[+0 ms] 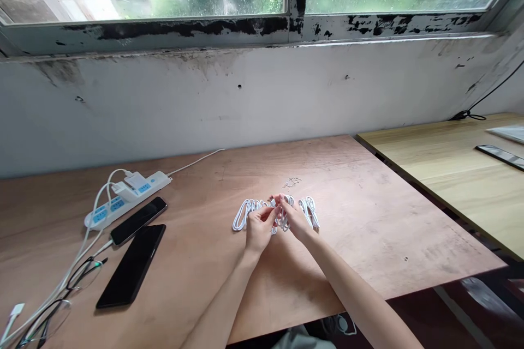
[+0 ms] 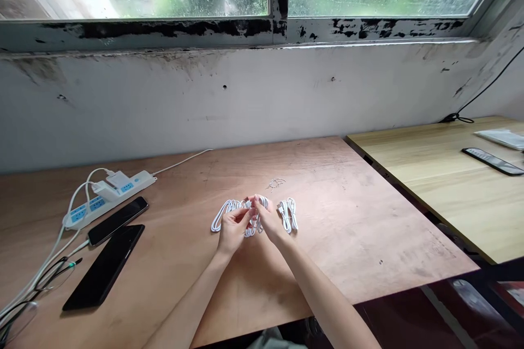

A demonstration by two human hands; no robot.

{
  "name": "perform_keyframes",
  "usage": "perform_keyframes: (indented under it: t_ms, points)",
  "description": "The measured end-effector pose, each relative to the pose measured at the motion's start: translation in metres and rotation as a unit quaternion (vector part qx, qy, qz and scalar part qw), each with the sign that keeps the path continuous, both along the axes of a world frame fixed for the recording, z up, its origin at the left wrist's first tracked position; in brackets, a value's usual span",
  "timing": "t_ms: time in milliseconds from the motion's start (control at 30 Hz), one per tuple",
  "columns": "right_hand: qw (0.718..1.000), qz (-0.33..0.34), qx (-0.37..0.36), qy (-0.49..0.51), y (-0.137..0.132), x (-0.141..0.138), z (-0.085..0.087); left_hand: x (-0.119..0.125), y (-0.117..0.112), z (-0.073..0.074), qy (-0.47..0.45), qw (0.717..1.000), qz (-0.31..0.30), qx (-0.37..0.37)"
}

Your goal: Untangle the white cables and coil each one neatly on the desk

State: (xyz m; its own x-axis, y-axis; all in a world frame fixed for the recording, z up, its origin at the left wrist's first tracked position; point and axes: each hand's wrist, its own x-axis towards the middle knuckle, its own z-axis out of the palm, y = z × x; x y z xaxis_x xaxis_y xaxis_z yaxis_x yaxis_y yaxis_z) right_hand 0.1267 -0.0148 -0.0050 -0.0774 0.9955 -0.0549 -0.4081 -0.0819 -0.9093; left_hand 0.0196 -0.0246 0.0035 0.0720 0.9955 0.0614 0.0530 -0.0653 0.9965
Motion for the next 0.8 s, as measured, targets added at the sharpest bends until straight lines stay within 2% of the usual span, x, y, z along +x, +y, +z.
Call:
perform_keyframes:
  t_ms: [100,200,267,333,433,533,633,700,800]
  points:
    - [0.999,0.025,0.04,-0.017,-0.001,-0.003,-0.002,-0.003,-0.003,-0.001,0.151,0.984,0.02,0.092]
    - [0.997,0.034,0.061,0.02,-0.002,-0.006,0.0,-0.004,-0.007,-0.003,0.285,0.938,0.019,0.198]
    - [0.996,0.02,0.039,0.074,-0.003,-0.006,0.004,-0.003,-0.011,-0.003,0.34,0.907,0.018,0.247]
    - [0.994,0.002,0.019,0.108,-0.005,-0.005,0.007,0.0,-0.013,-0.004,0.365,0.891,0.021,0.269]
    - [0.996,-0.006,0.032,0.079,-0.005,-0.001,0.008,0.001,-0.014,-0.006,0.367,0.891,-0.005,0.266]
    - [0.997,0.016,0.069,0.011,-0.003,0.003,0.004,0.0,-0.012,-0.01,0.354,0.907,-0.054,0.221]
    - [0.993,0.037,0.1,-0.044,-0.001,0.007,0.002,-0.001,-0.01,-0.012,0.329,0.925,-0.068,0.179]
    - [0.988,0.051,0.122,-0.081,-0.002,0.01,0.005,-0.001,-0.01,-0.01,0.306,0.934,-0.075,0.166]
    - [0.972,0.072,0.174,-0.141,-0.004,0.013,0.014,-0.001,-0.009,-0.002,0.293,0.936,-0.121,0.152]
